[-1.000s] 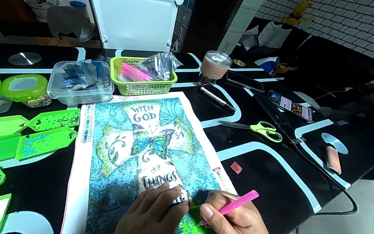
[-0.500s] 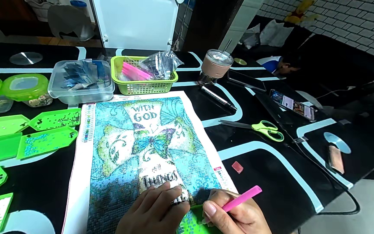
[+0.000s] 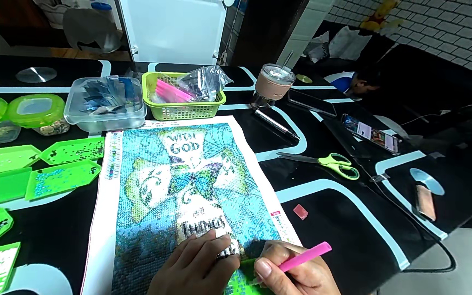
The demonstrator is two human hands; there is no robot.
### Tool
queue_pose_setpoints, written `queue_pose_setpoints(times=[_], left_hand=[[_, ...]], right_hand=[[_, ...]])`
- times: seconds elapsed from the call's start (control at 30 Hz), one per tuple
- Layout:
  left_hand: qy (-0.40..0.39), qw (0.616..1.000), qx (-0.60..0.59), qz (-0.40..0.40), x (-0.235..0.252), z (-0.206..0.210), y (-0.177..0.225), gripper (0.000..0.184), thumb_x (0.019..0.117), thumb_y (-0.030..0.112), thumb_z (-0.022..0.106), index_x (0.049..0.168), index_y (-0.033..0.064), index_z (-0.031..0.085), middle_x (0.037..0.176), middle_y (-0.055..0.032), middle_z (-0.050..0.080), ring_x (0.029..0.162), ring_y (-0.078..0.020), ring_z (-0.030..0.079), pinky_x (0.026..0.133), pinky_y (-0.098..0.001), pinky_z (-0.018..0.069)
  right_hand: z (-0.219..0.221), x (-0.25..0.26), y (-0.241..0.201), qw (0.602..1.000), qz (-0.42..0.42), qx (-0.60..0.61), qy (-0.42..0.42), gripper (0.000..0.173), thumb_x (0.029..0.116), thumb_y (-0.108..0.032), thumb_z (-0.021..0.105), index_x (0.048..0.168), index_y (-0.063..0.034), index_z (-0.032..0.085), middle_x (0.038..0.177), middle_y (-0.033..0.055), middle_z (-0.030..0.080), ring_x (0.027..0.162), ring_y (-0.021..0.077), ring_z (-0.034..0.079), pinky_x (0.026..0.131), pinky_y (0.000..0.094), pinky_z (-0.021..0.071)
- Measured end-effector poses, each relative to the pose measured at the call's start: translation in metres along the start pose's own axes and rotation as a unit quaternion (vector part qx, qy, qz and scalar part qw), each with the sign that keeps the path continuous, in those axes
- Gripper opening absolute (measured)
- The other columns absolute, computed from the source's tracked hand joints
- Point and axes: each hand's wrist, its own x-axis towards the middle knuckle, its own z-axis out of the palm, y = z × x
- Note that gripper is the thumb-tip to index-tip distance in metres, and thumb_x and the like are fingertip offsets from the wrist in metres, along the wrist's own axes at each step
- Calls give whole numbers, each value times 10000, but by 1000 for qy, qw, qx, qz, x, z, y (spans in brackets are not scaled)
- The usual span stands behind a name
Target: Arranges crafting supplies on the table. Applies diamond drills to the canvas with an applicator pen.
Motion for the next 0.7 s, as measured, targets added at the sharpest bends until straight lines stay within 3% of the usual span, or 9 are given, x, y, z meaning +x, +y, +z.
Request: queue_pose_setpoints(times=[0.23,0.4,0.5,0.7], left_hand=[[-9,1000,-9,-4,1,-2,1,384,910,381,743,1188,116,740,1339,-124,686,1305,-349,603,1075,-492,481],[-26,1000,-7,-3,2,-4,1,406,917,393,734,1215,118,730,1356,-122,676,1313,-354,591,1074,-492,477],[-32,999,-11,-5,2,-5,1,412,922,394,731,1226,115,727,1360,-125,672,1317,-360,587,1087,-496,466],[-40,999,-19,-7,1,-7,2,428,921,394,735,1236,103,726,1365,-142,666,1323,-378,580,1101,-519,453]], right_hand=[[-14,10,2,987,85,108,85,230,1081,-189,532,910,-117,668,792,-81,692,708,-49,639,637,125,532],[-30,25,18,978,125,69,151,257,1057,-188,554,858,-116,699,753,-55,699,598,-31,606,521,113,483],[-29,29,22,978,139,48,146,247,1053,-181,561,866,-106,703,748,-49,697,605,-20,619,533,124,503],[-27,27,30,986,88,-1,143,251,1062,-182,546,868,-98,682,749,-63,666,636,-27,613,576,121,513]])
